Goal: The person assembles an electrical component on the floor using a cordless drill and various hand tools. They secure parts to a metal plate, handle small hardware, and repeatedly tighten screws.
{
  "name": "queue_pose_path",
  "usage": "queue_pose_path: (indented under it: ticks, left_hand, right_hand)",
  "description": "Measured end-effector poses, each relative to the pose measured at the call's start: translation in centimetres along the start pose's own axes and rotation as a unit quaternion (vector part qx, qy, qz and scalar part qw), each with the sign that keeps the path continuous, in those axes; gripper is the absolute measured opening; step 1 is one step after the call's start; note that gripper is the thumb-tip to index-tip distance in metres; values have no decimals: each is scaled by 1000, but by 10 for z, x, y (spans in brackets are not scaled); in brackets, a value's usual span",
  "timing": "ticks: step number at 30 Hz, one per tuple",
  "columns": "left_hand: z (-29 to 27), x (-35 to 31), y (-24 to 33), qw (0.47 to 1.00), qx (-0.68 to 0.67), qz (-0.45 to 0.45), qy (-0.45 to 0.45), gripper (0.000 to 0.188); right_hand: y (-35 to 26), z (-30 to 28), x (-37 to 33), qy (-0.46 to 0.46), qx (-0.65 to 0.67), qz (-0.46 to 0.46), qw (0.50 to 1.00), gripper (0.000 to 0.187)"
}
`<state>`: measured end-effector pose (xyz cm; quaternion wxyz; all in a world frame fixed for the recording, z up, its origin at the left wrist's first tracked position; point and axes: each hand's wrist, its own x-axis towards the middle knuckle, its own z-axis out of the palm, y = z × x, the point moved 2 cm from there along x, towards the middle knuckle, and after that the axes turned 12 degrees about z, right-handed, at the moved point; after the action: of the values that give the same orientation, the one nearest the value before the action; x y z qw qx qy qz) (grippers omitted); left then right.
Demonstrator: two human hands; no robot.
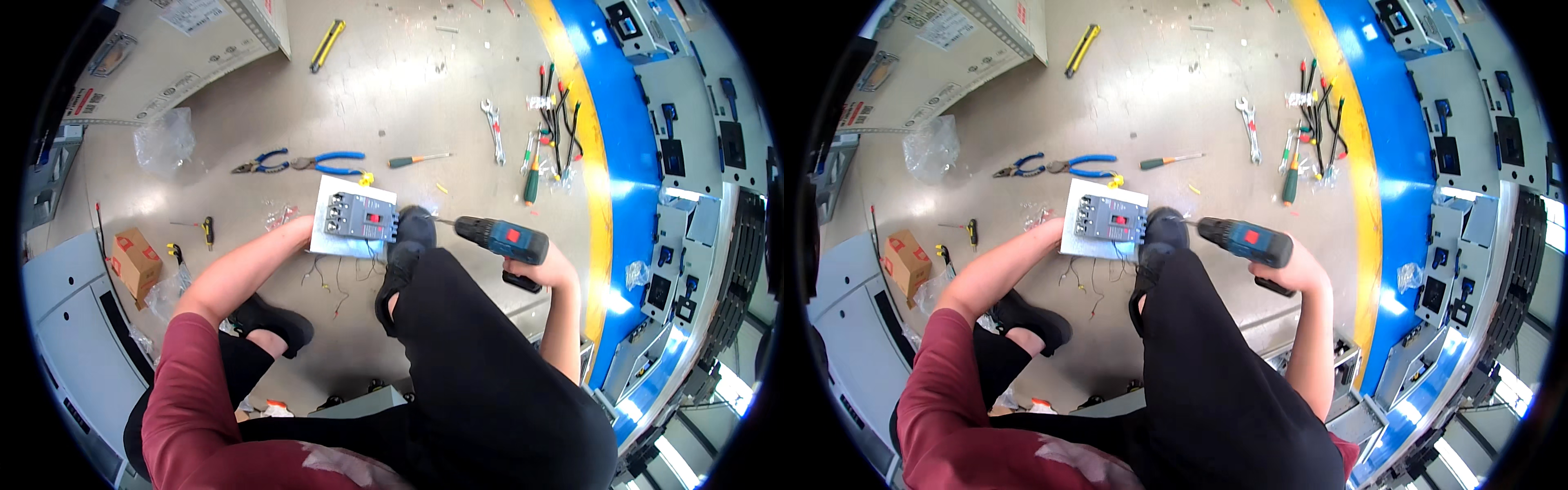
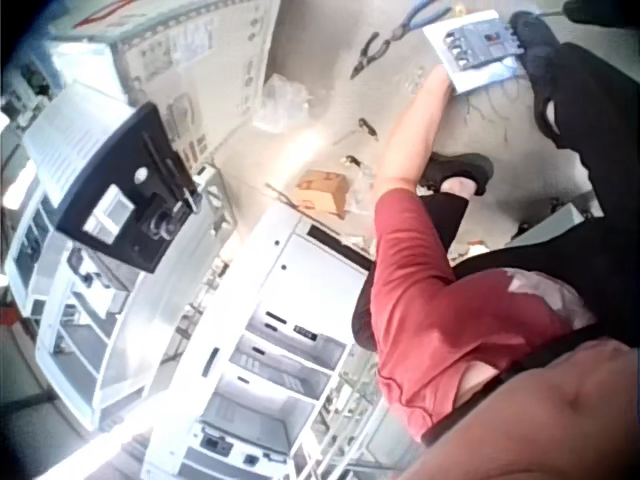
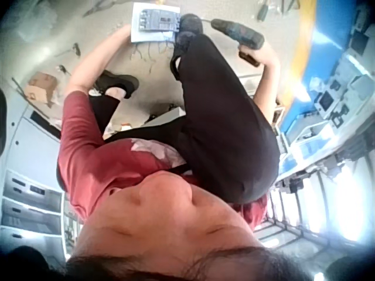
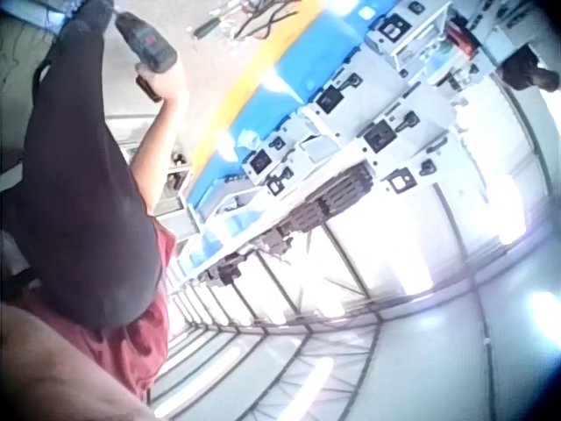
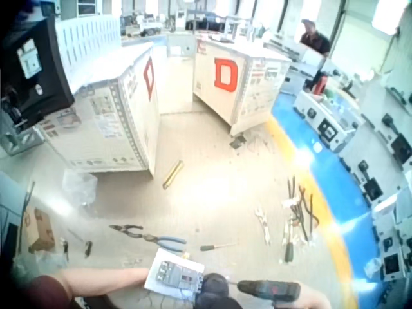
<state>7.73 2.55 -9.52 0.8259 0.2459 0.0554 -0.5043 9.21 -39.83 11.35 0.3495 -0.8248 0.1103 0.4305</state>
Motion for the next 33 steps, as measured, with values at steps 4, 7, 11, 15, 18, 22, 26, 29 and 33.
queue_pose_path:
  ticks: [4, 7, 11, 15, 18, 22, 26, 29, 33]
  left_hand:
    - [-4, -6, 10, 999, -41, -25, -11, 56]
    - [-2, -13, 10, 997, -63, -34, 1, 55]
    - [9, -14, 4, 992, -110, -52, 15, 54]
    - [16, -6, 11, 984, -149, -100, 16, 55]
    - [-6, -10, 15, 978, -185, -98, -8, 58]
    - [10, 8, 31, 984, -122, -131, -7, 57]
    - [26, 11, 33, 987, -23, -65, 144, 59]
    - [9, 14, 10, 987, -53, -17, 153, 58]
    - [15, 10, 3, 982, -58, 31, 177, 57]
  right_hand:
    - [69, 14, 6, 174, 47, -69, 981, 19]
    - [105, 47, 12, 305, 38, -36, 951, 33]
    - [144, 91, 14, 374, 20, 5, 927, 73]
    - [187, 119, 18, 373, -34, 41, 926, 81]
    - [193, 132, 34, 322, -33, 81, 943, 83]
    - [138, 121, 33, 334, -122, 143, 924, 82]
    - [7, 86, 42, 385, -109, -96, 911, 75]
    - [-61, 87, 78, 291, -10, -193, 937, 75]
    - [-134, 105, 103, 187, -42, -202, 961, 82]
